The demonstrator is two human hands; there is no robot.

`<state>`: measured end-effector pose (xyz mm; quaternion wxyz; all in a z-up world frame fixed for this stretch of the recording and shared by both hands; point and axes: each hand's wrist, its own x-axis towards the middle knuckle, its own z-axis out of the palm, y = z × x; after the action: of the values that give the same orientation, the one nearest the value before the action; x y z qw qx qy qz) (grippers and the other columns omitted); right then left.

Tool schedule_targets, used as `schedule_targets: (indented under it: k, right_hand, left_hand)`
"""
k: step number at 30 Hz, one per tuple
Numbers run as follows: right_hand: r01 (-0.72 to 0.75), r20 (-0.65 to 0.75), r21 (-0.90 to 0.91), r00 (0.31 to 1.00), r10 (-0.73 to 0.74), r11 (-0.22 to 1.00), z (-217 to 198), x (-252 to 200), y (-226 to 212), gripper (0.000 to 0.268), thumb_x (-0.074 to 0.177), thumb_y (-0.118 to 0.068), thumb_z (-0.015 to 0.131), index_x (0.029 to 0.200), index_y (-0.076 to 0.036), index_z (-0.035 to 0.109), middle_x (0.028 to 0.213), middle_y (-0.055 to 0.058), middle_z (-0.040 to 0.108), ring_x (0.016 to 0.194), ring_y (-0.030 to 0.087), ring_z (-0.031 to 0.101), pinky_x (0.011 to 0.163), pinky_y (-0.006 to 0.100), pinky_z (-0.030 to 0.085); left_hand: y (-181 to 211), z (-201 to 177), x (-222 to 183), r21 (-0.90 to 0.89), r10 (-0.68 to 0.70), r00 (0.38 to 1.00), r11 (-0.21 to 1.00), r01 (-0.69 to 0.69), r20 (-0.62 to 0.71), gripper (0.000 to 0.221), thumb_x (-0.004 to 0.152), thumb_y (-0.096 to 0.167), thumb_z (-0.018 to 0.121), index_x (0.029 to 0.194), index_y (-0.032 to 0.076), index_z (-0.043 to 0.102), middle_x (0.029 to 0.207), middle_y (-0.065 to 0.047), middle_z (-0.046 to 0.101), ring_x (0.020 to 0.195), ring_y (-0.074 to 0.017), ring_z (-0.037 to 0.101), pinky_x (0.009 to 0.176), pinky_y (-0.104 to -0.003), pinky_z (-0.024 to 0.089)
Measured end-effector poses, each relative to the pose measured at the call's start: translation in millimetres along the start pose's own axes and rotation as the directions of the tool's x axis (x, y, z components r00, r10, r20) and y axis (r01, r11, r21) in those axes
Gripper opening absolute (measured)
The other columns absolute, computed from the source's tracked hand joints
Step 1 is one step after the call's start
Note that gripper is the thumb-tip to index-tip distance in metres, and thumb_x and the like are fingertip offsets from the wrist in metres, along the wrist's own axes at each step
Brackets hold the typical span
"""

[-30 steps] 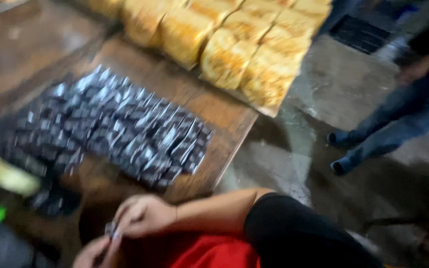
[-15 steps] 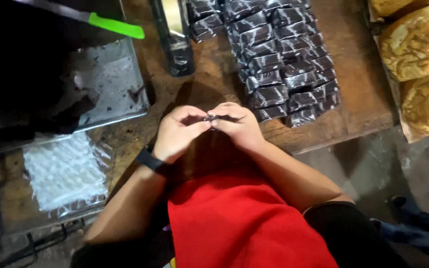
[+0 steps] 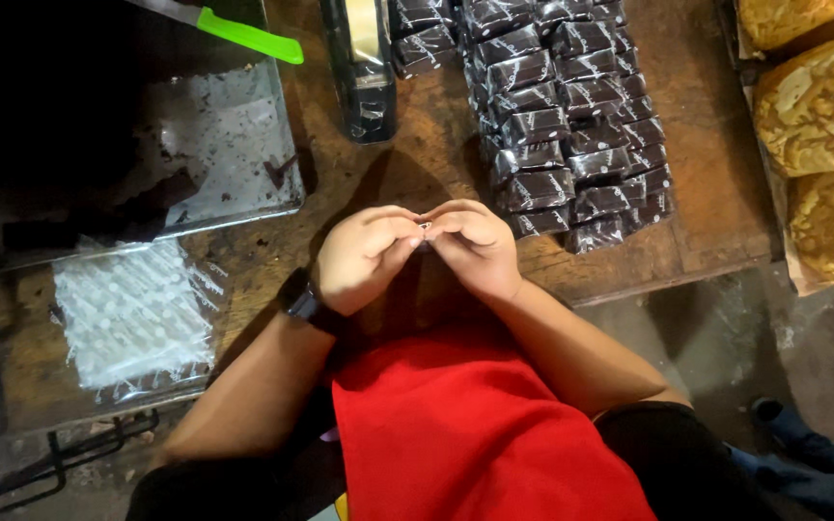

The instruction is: The person wraps small rectangular cakes in plastic film by hand. They pick up individual cakes from a tray, place them on plastic sheets, fold the film around the cakes, and seal the packages using a tape dispenser.

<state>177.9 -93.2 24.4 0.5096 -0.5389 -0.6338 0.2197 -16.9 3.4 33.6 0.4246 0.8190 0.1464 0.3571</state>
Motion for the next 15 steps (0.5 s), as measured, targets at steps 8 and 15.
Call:
schedule_targets:
  k: [8,15]
  right_hand:
    - [0.071,0.006,-0.048,0.998,-0.07,0.996,-2.3,-1.9,0.1,0.023,0.086,0.009,0.064,0.1,-0.008,0.071,0.107,0.011,0.072,0.105,0.026,0.072,0.091,0.033,0.058]
    - [0.11,0.086,-0.156,0.992,-0.097,0.982,-14.8,-0.3,-1.6,0.028,0.085,0.008,0.06,0.104,-0.006,0.074,0.12,0.016,0.072,0.109,0.027,0.07,0.092,0.033,0.058]
  left_hand:
    - [5.2,-5.7,-1.2,0.241,0.041,0.993,0.968,-0.068,0.113,0.022,0.094,0.016,0.07,0.116,0.011,0.071,0.124,-0.015,0.071,0.105,-0.0361,0.07,0.087,-0.042,0.058]
    - [4.5,-10.4,-0.3,0.277,0.106,0.98,0.949,-0.151,0.169,0.041,0.085,0.019,0.076,0.123,0.011,0.064,0.127,-0.016,0.066,0.117,-0.0379,0.065,0.092,-0.043,0.056]
